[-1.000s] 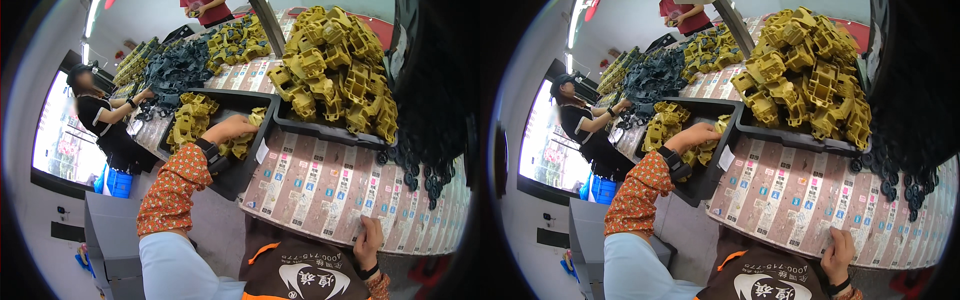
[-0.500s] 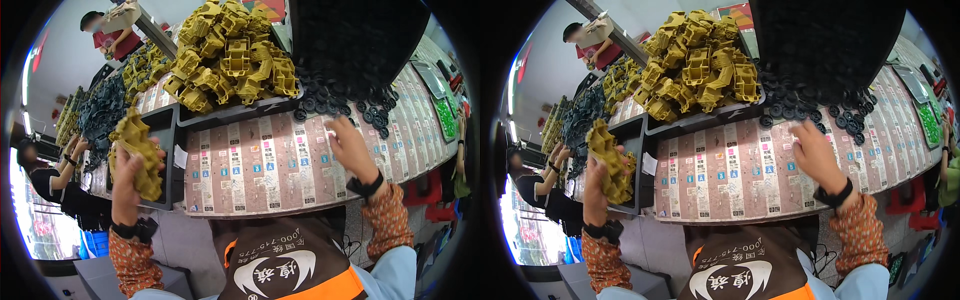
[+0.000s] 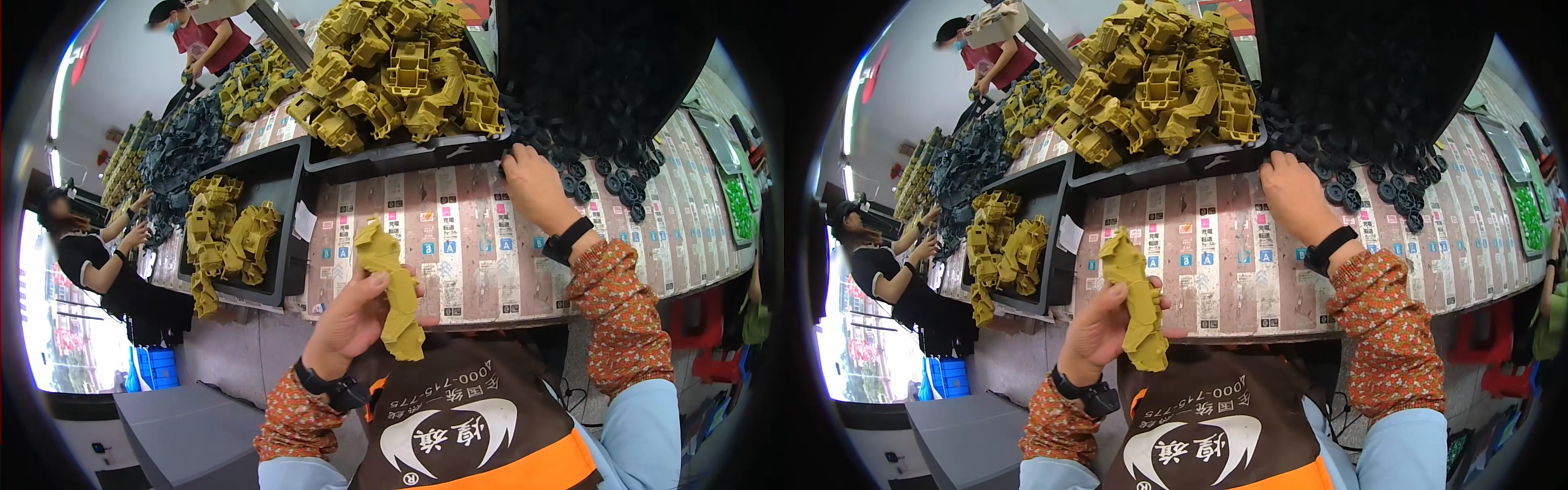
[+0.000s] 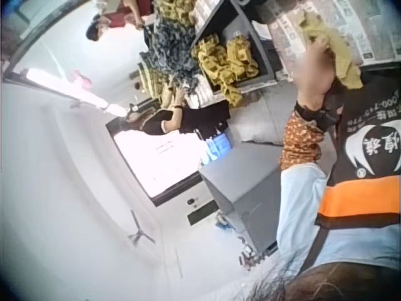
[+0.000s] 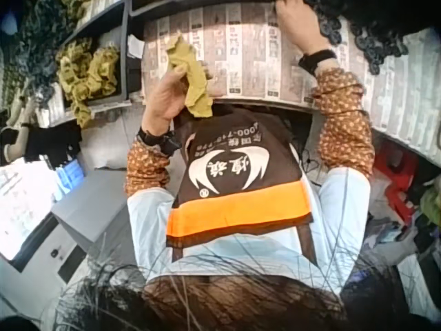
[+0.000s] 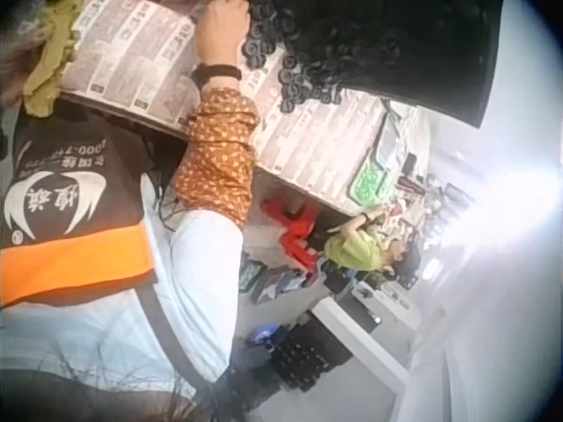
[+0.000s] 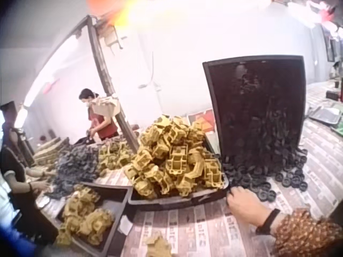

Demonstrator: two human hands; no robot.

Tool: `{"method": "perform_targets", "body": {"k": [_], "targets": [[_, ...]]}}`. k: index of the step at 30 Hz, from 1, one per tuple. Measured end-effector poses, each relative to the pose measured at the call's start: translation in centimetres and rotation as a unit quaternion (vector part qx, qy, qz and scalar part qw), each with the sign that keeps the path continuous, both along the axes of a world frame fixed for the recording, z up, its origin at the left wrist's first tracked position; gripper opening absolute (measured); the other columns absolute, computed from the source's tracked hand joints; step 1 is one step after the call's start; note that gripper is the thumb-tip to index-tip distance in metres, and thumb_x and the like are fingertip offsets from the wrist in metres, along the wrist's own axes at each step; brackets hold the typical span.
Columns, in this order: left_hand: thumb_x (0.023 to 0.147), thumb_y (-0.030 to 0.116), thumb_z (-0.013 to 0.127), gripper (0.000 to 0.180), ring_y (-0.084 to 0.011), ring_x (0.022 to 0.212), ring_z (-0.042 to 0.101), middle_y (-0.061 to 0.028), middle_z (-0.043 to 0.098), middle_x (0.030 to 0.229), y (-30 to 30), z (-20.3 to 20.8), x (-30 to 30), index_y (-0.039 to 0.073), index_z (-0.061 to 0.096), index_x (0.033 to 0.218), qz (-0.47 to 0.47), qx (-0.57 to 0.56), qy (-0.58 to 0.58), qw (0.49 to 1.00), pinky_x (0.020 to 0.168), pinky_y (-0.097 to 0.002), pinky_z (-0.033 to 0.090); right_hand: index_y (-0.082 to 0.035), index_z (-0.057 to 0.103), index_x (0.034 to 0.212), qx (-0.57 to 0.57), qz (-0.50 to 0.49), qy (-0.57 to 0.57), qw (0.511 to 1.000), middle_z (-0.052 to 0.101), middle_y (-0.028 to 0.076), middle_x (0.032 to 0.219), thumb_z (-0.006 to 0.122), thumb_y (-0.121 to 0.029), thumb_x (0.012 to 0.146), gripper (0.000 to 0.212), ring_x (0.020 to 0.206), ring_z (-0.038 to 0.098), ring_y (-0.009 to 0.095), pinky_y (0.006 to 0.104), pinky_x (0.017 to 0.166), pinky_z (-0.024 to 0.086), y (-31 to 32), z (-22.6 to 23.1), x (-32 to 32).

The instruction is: The person repeatedly picks up yellow plastic housings and black rubber wheels from bins on a table. They insert the wheels into the housings by hand and place the assembled units into a black tray. The process is repetitive and performed one unit at a time.

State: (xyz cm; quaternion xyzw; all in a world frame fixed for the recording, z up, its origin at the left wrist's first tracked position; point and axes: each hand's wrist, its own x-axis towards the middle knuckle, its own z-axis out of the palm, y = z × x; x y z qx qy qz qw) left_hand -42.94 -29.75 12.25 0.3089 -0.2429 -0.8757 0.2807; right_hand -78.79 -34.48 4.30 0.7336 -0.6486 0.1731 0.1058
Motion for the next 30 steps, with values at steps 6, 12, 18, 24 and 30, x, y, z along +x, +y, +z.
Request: {"method": "perform_targets", "body": {"k": [6, 12, 18, 24, 30], "targets": [[0.099, 0.014, 0.067, 0.051, -0.0234, 0.107, 0.067, -0.0072, 0.057, 0.119, 1.1, -1.6, -1.2, 0.006, 0.045, 0.144, 0.001, 0.014, -0.030, 0.999, 0.097, -0.0605, 0.060, 0.007, 0.068, 0.089, 0.253, -0.096, -0.357, 0.894, 0.070, 0.023, 0.089, 0.061, -0.021, 0.092, 0.028, 0.084, 0.068, 0.039, 0.0431, 0.074, 0.052, 4.7, 2.9, -1.2], [0.094, 0.009, 0.069, 0.054, -0.0330, 0.117, 0.066, -0.0140, 0.062, 0.128, 1.3, -4.6, -2.4, 0.003, 0.047, 0.143, 0.034, -0.028, -0.038, 0.998, 0.099, -0.0606, 0.057, 0.001, 0.066, 0.112, 0.075, -0.092, -0.174, 0.978, 0.063, 0.021, 0.105, 0.066, -0.013, 0.091, 0.026, 0.096, 0.065, 0.041, 0.0463, 0.085, 0.053, 8.6, 2.6, -0.6], [0.094, 0.010, 0.070, 0.059, -0.0367, 0.126, 0.061, -0.0162, 0.059, 0.138, 1.3, -5.7, -3.1, 0.003, 0.045, 0.146, 0.069, -0.016, 0.005, 0.997, 0.104, -0.0614, 0.054, -0.001, 0.063, 0.123, 0.123, 0.014, -0.177, 0.976, 0.059, 0.019, 0.109, 0.070, -0.006, 0.086, 0.037, 0.105, 0.059, 0.039, 0.0462, 0.090, 0.050, 8.7, 2.2, 0.3], [0.103, 0.066, 0.042, 0.070, -0.0338, 0.122, 0.062, -0.0155, 0.058, 0.133, 2.4, -5.9, -3.2, 0.014, 0.040, 0.150, 0.032, 0.000, 0.040, 0.999, 0.101, -0.0614, 0.055, -0.001, 0.061, 0.133, 0.261, 0.028, -0.521, 0.812, 0.063, 0.011, 0.118, 0.067, -0.004, 0.092, 0.041, 0.103, 0.065, 0.022, 0.0352, 0.091, 0.054, 9.5, 4.9, 3.3], [0.102, 0.073, 0.032, 0.081, -0.0298, 0.107, 0.069, -0.0183, 0.064, 0.119, 3.6, -5.1, -3.9, 0.004, 0.047, 0.142, -0.036, 0.003, 0.026, 0.999, 0.091, -0.0538, 0.062, 0.001, 0.051, 0.146, 0.258, 0.105, -0.701, 0.657, 0.059, 0.007, 0.133, 0.058, 0.002, 0.097, 0.049, 0.116, 0.060, 0.013, 0.0314, 0.103, 0.050, 11.3, 4.1, 9.1]]}}
